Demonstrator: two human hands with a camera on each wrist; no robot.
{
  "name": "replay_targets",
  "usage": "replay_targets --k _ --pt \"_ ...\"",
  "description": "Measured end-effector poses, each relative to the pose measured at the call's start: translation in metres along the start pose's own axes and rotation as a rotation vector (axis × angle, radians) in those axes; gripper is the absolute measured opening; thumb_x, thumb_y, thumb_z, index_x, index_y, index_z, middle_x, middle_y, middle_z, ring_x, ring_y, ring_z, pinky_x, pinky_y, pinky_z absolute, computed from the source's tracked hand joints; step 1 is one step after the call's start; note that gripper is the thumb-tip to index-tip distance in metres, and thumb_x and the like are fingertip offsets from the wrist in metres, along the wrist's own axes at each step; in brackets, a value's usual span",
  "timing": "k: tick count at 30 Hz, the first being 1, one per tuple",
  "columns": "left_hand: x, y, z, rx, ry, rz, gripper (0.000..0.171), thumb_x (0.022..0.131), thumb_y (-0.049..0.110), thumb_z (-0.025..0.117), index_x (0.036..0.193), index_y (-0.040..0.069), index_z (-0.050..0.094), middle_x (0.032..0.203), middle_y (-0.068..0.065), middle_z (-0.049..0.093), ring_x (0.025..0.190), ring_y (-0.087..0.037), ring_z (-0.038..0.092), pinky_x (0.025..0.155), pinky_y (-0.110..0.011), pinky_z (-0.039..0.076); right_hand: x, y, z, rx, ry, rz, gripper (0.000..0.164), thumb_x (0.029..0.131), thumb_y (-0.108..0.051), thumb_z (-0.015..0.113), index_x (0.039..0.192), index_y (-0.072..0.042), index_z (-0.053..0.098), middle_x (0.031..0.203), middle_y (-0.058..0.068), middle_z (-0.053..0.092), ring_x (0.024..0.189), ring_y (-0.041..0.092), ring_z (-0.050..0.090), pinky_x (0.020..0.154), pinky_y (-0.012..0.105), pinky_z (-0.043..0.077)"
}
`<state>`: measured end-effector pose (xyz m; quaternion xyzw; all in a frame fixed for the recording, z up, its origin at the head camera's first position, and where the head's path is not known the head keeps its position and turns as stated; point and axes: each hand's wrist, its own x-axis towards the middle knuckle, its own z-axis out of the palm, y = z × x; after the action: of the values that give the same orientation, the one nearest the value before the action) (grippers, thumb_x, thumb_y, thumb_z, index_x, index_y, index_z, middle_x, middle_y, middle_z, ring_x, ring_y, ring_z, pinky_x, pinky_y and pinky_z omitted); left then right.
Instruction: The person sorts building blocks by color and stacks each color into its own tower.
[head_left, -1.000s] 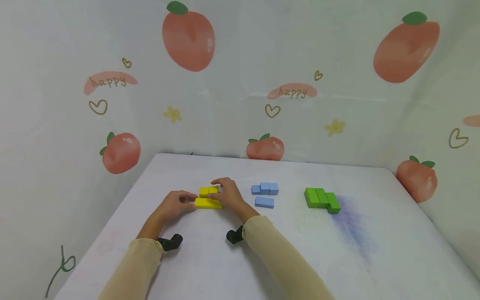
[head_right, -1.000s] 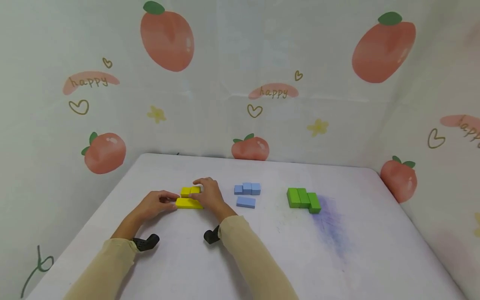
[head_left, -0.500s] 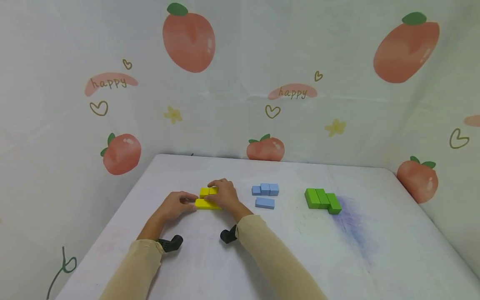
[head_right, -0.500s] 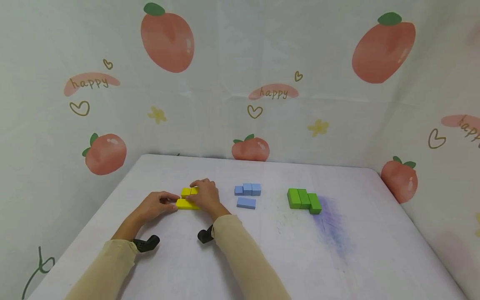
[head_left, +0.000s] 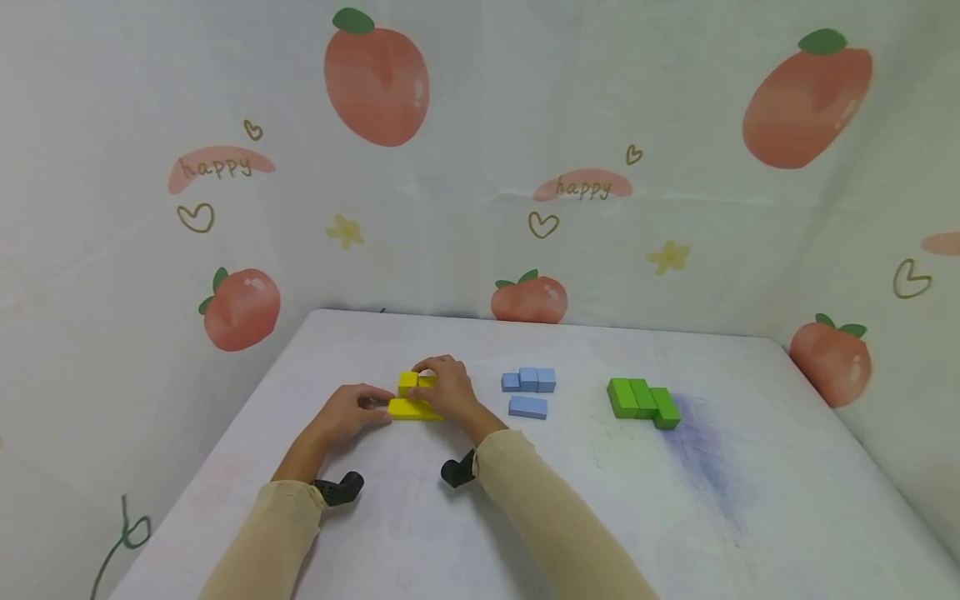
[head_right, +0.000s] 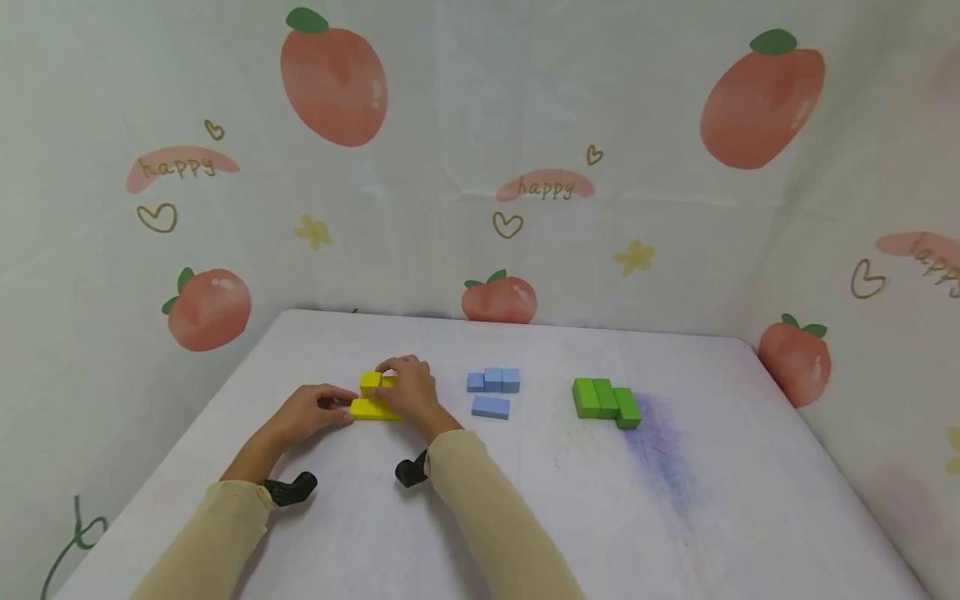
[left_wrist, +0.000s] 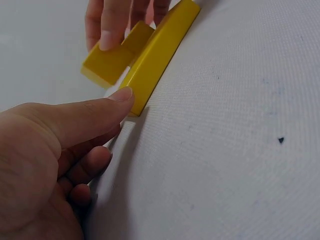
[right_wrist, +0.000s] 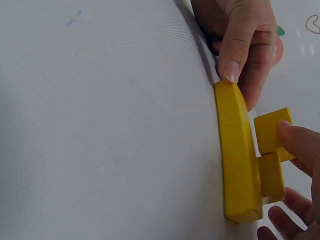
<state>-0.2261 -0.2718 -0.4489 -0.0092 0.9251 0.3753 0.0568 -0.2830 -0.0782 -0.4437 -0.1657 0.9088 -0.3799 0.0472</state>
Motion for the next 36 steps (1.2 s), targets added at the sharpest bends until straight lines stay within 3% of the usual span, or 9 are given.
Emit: replay_targets --k 4,9,24,36 --pt "0.000 -0.002 -0.001 0.003 0.002 -0.003 0.035 0.085 0.021 0.076 0.119 0.012 0.070 0.119 -0.008 0.064 0.105 -0.027 0.055 0.095 -0.049 0.042 -0.002 -0.001 -0.007 0.070 0.004 0.005 0.031 0.085 -0.029 0.077 0.114 -0.025 0.068 0.136 0.003 0.051 0.121 0.025 0.043 0.104 0.042 0.037" --pt "-0.002 -0.001 -0.001 -0.010 -0.004 -0.014 0.034 0.086 0.021 0.075 0.119 0.012 0.070 0.121 -0.009 0.064 0.108 -0.028 0.054 0.096 -0.050 0.042 -0.005 0.000 -0.013 0.078 0.005 -0.001 0.032 0.085 -0.033 0.076 0.116 -0.027 0.067 0.137 0.001 0.050 0.124 0.023 0.042 0.106 0.042 0.036" --pt "-0.003 -0.003 -0.002 -0.011 0.004 0.003 0.035 0.085 0.021 0.075 0.118 0.011 0.070 0.120 -0.009 0.064 0.108 -0.028 0.054 0.095 -0.049 0.042 -0.024 0.022 -0.027 0.126 0.028 -0.069 0.033 0.085 -0.027 0.077 0.116 -0.017 0.068 0.102 -0.004 0.062 0.096 0.016 0.053 0.081 0.027 0.048" --pt "-0.001 0.000 -0.001 0.005 0.001 0.009 0.035 0.086 0.021 0.075 0.119 0.010 0.070 0.119 -0.010 0.063 0.105 -0.028 0.053 0.094 -0.049 0.042 -0.037 0.032 -0.028 0.164 -0.025 -0.068 0.035 0.082 -0.023 0.079 0.114 -0.014 0.069 0.098 -0.005 0.064 0.089 0.015 0.053 0.074 0.026 0.047"
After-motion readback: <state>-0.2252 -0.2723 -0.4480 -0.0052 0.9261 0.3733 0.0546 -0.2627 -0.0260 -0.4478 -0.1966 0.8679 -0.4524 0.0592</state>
